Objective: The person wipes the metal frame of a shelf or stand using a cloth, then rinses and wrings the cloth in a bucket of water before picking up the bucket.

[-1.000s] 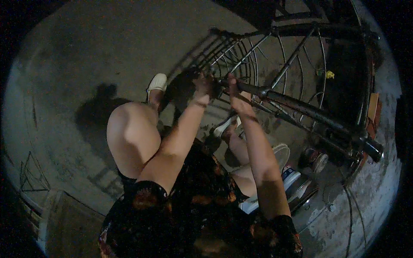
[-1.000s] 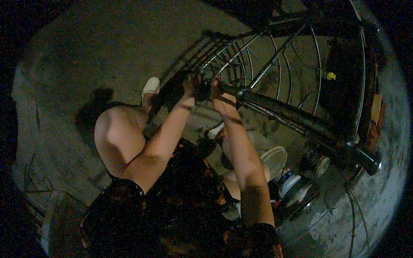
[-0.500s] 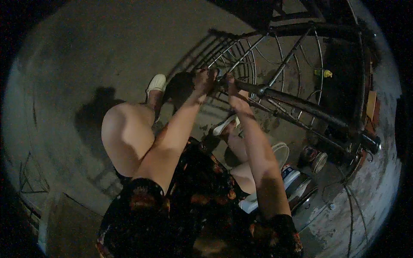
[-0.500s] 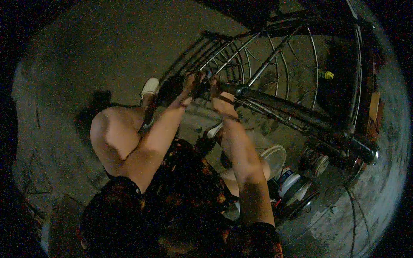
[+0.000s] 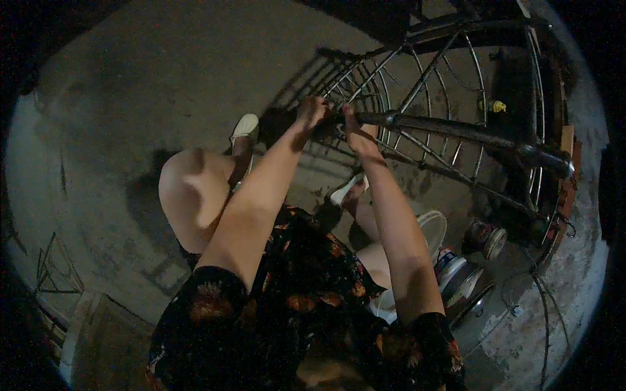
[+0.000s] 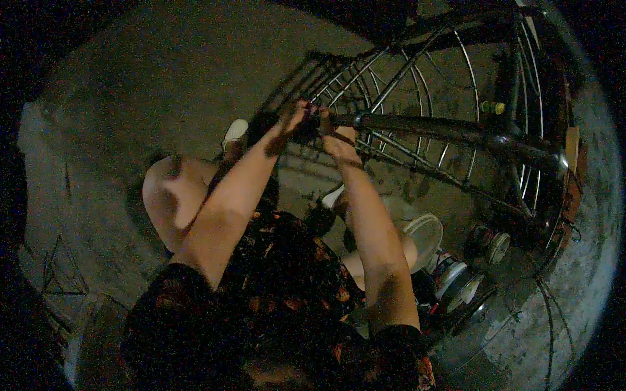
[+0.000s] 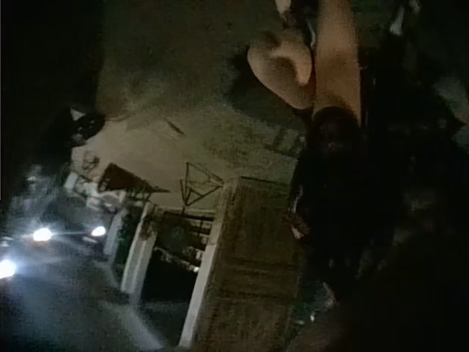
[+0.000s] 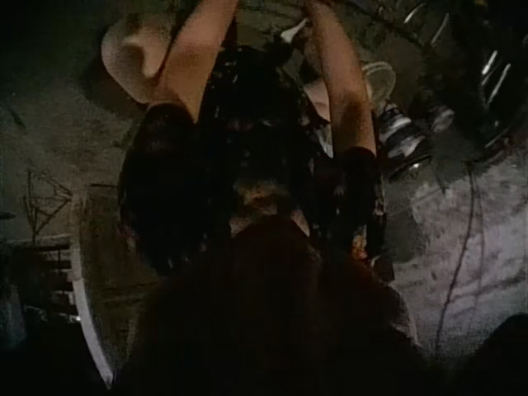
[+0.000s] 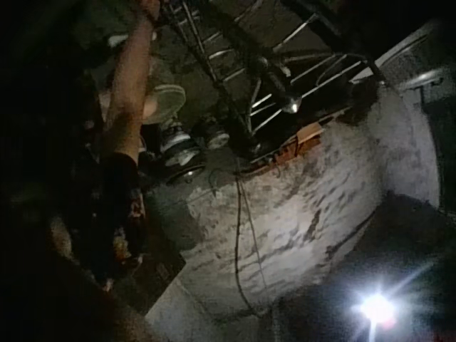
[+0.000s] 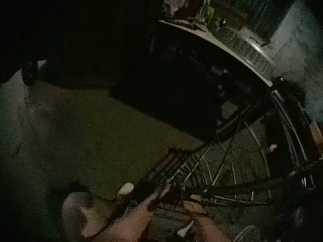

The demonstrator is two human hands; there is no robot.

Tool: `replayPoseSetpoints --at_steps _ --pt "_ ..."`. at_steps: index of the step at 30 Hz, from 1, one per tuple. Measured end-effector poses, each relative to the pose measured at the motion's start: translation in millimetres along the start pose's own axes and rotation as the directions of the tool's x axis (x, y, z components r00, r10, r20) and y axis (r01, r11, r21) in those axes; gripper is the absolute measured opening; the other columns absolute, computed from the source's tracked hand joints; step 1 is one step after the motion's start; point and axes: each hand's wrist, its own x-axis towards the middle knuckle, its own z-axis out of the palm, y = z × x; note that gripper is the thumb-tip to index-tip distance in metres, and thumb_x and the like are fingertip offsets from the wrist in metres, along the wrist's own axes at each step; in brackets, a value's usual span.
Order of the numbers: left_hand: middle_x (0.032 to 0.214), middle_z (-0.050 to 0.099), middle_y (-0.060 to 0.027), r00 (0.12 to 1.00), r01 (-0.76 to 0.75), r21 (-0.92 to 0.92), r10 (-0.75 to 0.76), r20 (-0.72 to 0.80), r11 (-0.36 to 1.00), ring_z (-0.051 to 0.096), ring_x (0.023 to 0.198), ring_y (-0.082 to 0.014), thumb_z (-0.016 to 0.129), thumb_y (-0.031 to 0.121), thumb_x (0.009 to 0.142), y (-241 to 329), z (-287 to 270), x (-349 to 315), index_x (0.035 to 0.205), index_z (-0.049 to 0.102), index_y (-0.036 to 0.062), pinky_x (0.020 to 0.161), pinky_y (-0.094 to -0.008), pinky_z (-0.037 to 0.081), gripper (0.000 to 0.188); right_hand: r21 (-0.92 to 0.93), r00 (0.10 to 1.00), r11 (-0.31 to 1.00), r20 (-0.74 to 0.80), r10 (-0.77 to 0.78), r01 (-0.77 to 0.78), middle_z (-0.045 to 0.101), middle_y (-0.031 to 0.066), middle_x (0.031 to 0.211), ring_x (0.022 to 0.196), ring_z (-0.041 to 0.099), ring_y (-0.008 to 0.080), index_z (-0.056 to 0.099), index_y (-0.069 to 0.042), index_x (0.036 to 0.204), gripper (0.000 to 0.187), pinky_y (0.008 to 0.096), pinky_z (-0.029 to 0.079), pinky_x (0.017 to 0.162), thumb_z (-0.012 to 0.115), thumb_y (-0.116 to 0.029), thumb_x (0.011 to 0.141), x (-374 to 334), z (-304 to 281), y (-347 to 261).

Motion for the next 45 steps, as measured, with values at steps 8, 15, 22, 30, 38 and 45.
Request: replayPoseSetpoints --at_steps 8,15,22,30,38,45 --pt "0.105 0.057 -0.0083 0.981 0.072 -0.351 -0.130 -0.144 0.934 0.057 0.090 -0.0218 0.062 0.016 0.078 43 48 -83 0.107 0.057 0.0049 0.075 -0.0323 0.048 0.031 -0.100 1.000 0.995 0.021 -0.009 0.011 0.060 0.0200 0.071 0.064 0.056 0.0352 0.063 -0.004 0.090 0.074 0.0445 0.046 0.060 0.018 -0.063 0.090 -4 -1 17" --pt "0.103 0.055 -0.0076 0.982 -0.183 -0.081 0.178 -0.058 0.980 0.054 0.092 -0.0199 0.056 0.015 0.086 -4 6 -15 0.111 0.051 0.0018 0.078 -0.0326 0.044 0.028 -0.169 0.994 0.986 0.107 0.030 -0.011 0.060 0.0181 0.068 0.064 0.056 0.0334 0.063 -0.004 0.089 0.079 0.0451 0.047 0.063 0.015 -0.067 0.088 2 -2 -1" --pt "0.101 0.055 -0.0081 0.945 0.048 -0.642 -0.243 -0.220 0.765 0.055 0.086 -0.0191 0.054 0.021 0.089 8 40 -60 0.106 0.054 0.0060 0.074 -0.0306 0.044 0.023 -0.049 1.000 0.999 0.023 0.012 -0.011 0.063 0.0235 0.086 0.082 0.060 0.0399 0.066 -0.006 0.098 0.085 0.0471 0.048 0.074 0.015 -0.073 0.083 2 3 16" --pt "0.081 0.054 -0.0078 0.918 -0.391 0.107 0.396 -0.027 0.914 0.052 0.075 -0.0187 0.059 0.020 0.085 -2 35 -10 0.084 0.057 0.0041 0.065 -0.0298 0.040 0.016 -0.039 1.000 0.999 0.005 -0.024 0.024 0.061 0.0254 0.083 0.080 0.058 0.0391 0.062 0.001 0.096 0.087 0.0465 0.046 0.075 0.020 -0.074 0.082 0 4 3" --pt "0.115 0.052 -0.0079 0.976 -0.027 -0.389 -0.059 -0.209 0.921 0.050 0.102 -0.0217 0.041 0.032 0.091 -78 27 -38 0.116 0.050 0.0060 0.087 -0.0363 0.042 0.037 0.064 0.981 0.983 0.107 0.163 -0.170 0.059 0.0163 0.077 0.079 0.053 0.0278 0.055 0.004 0.082 0.069 0.0398 0.041 0.078 0.043 -0.063 0.084 4 -11 -5" --pt "0.117 0.055 -0.0109 0.823 0.251 -0.778 -0.551 -0.142 0.576 0.054 0.102 -0.0244 0.043 0.038 0.094 -114 87 -115 0.126 0.046 0.0068 0.083 -0.0353 0.045 0.045 -0.035 0.972 0.987 0.174 0.160 -0.156 0.059 0.0230 0.110 0.106 0.053 0.0361 0.058 -0.003 0.114 0.075 0.0422 0.040 0.089 0.036 -0.067 0.082 10 -6 16"
